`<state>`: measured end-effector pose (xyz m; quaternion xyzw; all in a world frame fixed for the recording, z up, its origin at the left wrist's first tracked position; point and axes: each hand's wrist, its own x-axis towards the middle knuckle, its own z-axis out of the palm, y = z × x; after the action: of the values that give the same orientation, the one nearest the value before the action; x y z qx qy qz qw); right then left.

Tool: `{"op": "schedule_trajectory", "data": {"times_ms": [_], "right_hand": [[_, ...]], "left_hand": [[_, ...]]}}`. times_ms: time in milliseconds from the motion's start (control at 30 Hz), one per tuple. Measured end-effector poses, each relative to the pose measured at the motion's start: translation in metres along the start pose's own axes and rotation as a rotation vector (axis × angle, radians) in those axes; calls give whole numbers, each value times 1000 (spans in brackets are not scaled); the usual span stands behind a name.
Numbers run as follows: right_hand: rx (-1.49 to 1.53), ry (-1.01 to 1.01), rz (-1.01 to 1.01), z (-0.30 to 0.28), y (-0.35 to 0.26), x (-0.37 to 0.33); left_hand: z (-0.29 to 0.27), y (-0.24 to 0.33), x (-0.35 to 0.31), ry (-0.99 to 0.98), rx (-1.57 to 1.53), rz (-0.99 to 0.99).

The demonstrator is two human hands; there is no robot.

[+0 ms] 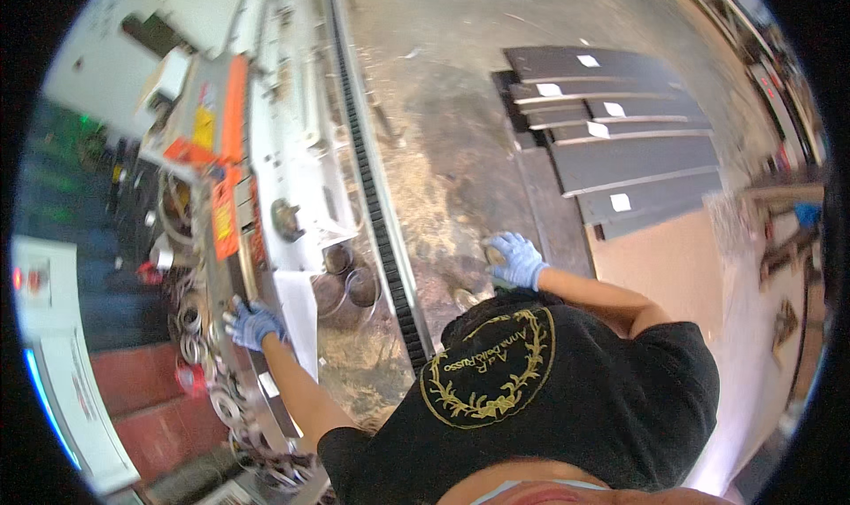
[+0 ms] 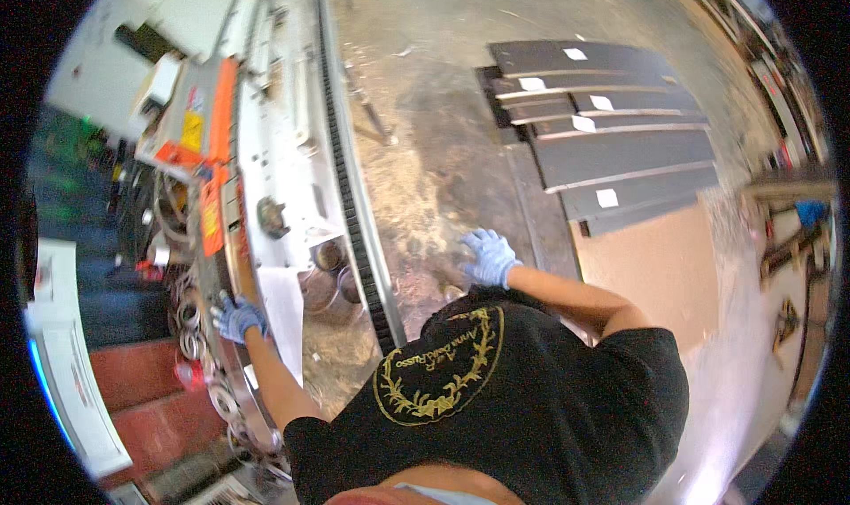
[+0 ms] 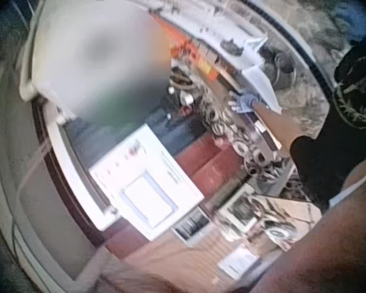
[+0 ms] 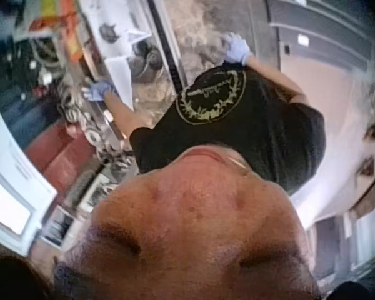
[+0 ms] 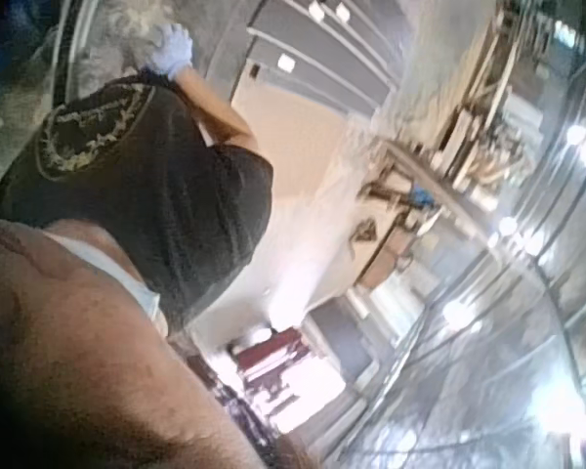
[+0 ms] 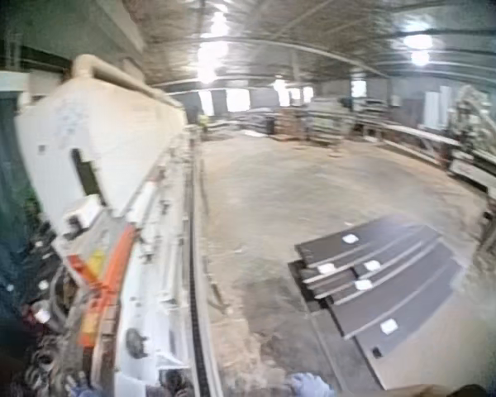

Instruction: The person repeatedly picks up dark rectangular panels from a stack, places them on a machine's conveyor belt, and pushes them through the machine. After processing, the person removes the panels and stacks them on the floor. The person also briefly interacts with the machine's control panel.

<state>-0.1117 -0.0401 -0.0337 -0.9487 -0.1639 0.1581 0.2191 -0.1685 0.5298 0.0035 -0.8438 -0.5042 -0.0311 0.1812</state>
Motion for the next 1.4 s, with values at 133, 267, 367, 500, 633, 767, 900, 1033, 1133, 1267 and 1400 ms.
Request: {"op": "schedule_trajectory", "data": {"times_ms": [133, 267, 367, 500, 633, 767, 900, 1033, 1133, 1267, 1400], "right_hand": [[-58, 27, 167, -28, 61, 14], [-159, 108, 317, -68, 142, 62], [-277, 229, 360, -105, 211, 117], [-586, 167, 497, -171, 289, 158], [-671, 102, 504, -211, 360, 176], [-689, -28, 411, -233, 386, 183], [-696, -39, 349, -233, 409, 182], [-714, -217, 151, -247, 295, 162], [-442, -76, -290, -241, 176, 130], [-227, 242, -637, -153, 109, 109], [-70, 267, -767, -152, 53, 102]], "left_hand": [[8, 26, 38, -22, 28, -52], [-13, 92, 2, 258, -234, 279], [-35, 140, -73, 345, -606, 531], [-75, 165, -167, 67, -1182, 539], [-80, 174, -201, -531, -2082, -150], [-72, 166, -213, -267, -1469, 308], [-98, 212, -235, -269, -1409, 387], [-115, 276, -279, -492, -1377, 499], [-98, 332, -325, -436, -1376, 986], [-142, 359, -358, -1486, -1920, 235], [-161, 278, -323, -1203, -1865, 201]]}}
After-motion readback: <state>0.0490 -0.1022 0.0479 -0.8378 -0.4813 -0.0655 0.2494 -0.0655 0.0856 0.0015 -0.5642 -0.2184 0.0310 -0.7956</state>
